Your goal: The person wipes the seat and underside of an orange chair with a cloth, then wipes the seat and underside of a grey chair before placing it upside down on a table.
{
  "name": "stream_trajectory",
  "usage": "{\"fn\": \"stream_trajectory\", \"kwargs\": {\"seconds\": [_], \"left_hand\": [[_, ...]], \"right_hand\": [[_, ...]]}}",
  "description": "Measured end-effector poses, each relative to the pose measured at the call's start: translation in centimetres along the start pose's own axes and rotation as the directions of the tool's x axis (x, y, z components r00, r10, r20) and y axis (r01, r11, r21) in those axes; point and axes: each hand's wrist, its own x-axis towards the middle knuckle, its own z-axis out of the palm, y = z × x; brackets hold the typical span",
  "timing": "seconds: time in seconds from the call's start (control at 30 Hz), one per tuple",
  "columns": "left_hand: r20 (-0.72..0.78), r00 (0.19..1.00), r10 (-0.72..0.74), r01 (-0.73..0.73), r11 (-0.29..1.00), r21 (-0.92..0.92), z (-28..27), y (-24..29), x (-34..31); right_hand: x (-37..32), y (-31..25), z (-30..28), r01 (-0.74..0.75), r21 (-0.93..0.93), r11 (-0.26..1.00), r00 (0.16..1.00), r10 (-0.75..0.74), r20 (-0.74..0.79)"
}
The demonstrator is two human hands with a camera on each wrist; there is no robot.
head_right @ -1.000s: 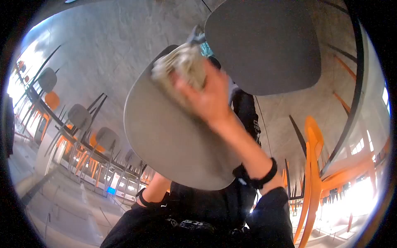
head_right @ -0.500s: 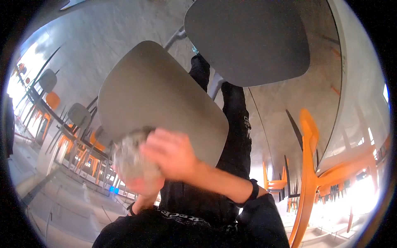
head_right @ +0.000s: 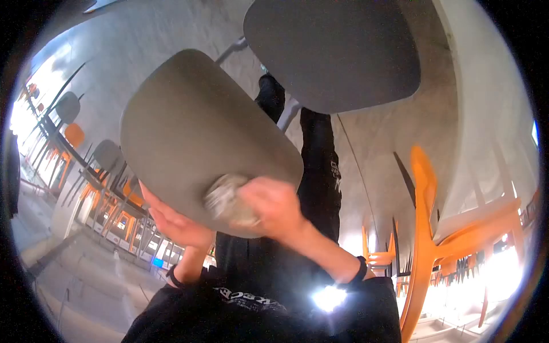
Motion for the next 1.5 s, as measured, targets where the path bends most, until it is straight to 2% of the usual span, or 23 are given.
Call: {"fn": "stream_trajectory", "kwargs": {"seconds": [0.1,0.13,0.17,0.23,0.27,0.3,0.37,0.43,0.5,0.57,0.6,0.67,0.73,0.77,0.8,0.9,1.0,1.1,1.2,1.3,1.37,1.43,1.5], "left_hand": [[-0.035,0.995,-0.097,0.089,0.977,-0.193,-0.1,0.1,0.1],[0.080,0.996,-0.039,0.064,0.935,-0.349,-0.4,0.0,0.1],[0.055,0.998,-0.029,0.043,0.965,-0.259,-0.5,-0.2,0.2],[0.018,0.999,-0.031,0.032,0.998,-0.059,-0.5,-0.2,-0.1],[-0.139,0.972,-0.191,0.125,0.916,-0.381,0.7,0.5,-0.5],[-0.005,0.993,-0.121,0.109,0.910,-0.400,0.4,0.2,-0.4],[0.244,0.968,0.051,0.068,0.888,-0.455,-1.3,-0.9,0.1],[0.145,0.989,-0.016,0.062,0.946,-0.318,-2.8,-1.5,0.1],[0.079,0.996,-0.028,0.043,0.979,-0.201,-2.6,-1.1,-0.6],[0.038,0.998,0.051,-0.046,0.991,-0.123,-0.4,-0.2,-0.5],[0.051,0.981,0.188,-0.194,0.969,0.150,-1.4,-1.1,-0.6],[0.195,0.894,0.402,-0.429,0.650,0.627,-4.7,-3.2,-1.0],[-0.105,0.992,0.063,-0.043,0.982,0.182,-2.7,-1.7,-1.0],[-0.023,0.994,-0.106,0.099,0.972,-0.215,-2.7,-1.3,-0.8],[0.059,0.960,-0.273,0.258,0.788,-0.560,-2.6,-0.9,-0.6],[0.319,0.946,-0.065,0.248,0.779,-0.576,-3.5,-1.9,-0.1],[0.200,0.973,-0.112,0.165,0.949,-0.270,-3.4,-1.9,0.1],[0.024,0.993,-0.119,0.121,0.990,-0.067,-2.7,-1.6,-0.8],[-0.100,0.976,-0.191,0.161,0.955,-0.249,-0.7,-0.5,-0.7],[-0.084,0.971,-0.224,0.224,0.975,-0.013,-3.2,-1.6,-0.7],[-0.058,0.968,-0.244,0.232,0.959,-0.164,-2.7,-1.1,-0.7],[0.002,0.966,-0.260,0.247,0.915,-0.320,-2.1,-0.9,-0.6],[0.101,0.958,-0.270,0.286,0.842,-0.458,-2.2,-0.9,-0.5]], "right_hand": [[3.9,-1.5,1.9,0.177,0.018,0.984,0.983,-0.178,0.042],[5.6,-0.1,3.3,0.154,0.028,0.988,0.985,-0.151,-0.085],[7.1,1.7,4.1,0.128,0.046,0.991,0.972,-0.116,-0.205],[10.0,4.9,3.2,-0.202,-0.060,0.977,0.971,0.192,-0.141],[10.0,7.5,2.8,-0.288,-0.092,0.953,0.945,0.267,-0.189],[9.2,10.1,2.1,-0.362,-0.122,0.924,0.913,0.326,-0.244],[5.0,13.0,-0.2,-0.441,-0.268,0.857,0.893,0.390,-0.223],[0.1,12.9,-2.3,-0.508,-0.152,0.848,0.857,0.480,-0.187],[-3.2,9.2,-4.5,-0.558,-0.331,0.761,0.809,0.587,-0.014],[-5.2,5.6,-3.8,-0.289,-0.211,0.934,0.955,0.296,0.004],[-4.8,3.2,-3.2,-0.135,-0.152,0.979,0.988,0.144,0.051],[-2.6,-0.6,-2.0,0.105,-0.108,0.989,0.984,-0.088,0.155],[-0.5,-1.3,0.1,0.187,-0.096,0.978,0.974,-0.172,0.144],[1.0,-0.2,1.1,0.176,-0.063,0.982,0.983,-0.172,0.066],[2.8,1.2,1.5,0.129,-0.075,0.989,0.991,-0.131,-0.024],[5.6,6.6,1.3,-0.234,-0.138,0.962,0.965,0.213,-0.152],[1.5,11.5,-1.0,-0.336,-0.241,0.911,0.935,0.293,-0.198],[-3.0,8.0,-3.7,-0.357,-0.355,0.864,0.929,0.366,-0.043],[-3.9,2.5,-3.5,-0.005,-0.199,0.980,0.989,0.035,0.143],[-0.3,-1.6,-0.7,0.278,-0.097,0.956,0.943,-0.252,0.217],[3.2,-0.2,1.5,0.344,-0.102,0.933,0.938,-0.336,0.088],[7.2,2.3,3.0,0.224,-0.031,0.974,0.960,-0.226,-0.167],[8.7,6.2,3.3,-0.040,-0.095,0.995,0.973,0.017,-0.230]]}}
